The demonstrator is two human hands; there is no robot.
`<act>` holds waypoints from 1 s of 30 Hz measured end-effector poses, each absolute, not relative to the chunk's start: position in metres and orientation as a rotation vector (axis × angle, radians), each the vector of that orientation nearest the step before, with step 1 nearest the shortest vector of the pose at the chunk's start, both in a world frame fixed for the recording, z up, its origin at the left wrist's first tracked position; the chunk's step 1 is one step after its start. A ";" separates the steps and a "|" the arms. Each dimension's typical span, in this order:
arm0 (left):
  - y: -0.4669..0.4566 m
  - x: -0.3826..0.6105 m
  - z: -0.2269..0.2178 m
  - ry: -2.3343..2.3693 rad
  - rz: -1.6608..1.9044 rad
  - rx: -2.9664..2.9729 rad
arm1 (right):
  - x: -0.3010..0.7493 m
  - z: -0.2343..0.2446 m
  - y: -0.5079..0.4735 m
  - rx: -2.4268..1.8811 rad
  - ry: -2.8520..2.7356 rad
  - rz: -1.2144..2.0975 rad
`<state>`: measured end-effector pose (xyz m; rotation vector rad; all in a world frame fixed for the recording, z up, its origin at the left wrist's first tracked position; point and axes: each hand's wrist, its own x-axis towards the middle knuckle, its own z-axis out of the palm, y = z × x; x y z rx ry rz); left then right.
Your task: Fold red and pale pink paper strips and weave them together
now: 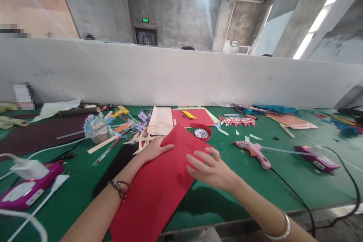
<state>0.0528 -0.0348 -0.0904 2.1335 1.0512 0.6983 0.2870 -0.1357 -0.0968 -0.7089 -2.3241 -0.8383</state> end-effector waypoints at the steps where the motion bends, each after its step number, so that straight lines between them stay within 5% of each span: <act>1: -0.035 0.056 -0.090 1.046 0.660 2.196 | 0.286 -0.102 -0.140 -0.661 -2.390 -0.829; 8: -0.073 0.085 -0.082 1.173 0.644 2.764 | 0.305 -0.139 -0.154 -0.834 -2.573 -0.741; 15: -0.140 0.092 -0.108 0.949 0.144 2.843 | 0.320 -0.144 -0.171 -1.221 -2.601 -0.298; 24: -0.146 0.076 -0.107 1.034 -0.041 2.937 | 0.310 -0.133 -0.164 -1.106 -2.644 0.101; 30: -0.148 0.064 -0.126 1.146 0.193 3.025 | 0.301 -0.135 -0.155 -1.175 -2.704 -0.145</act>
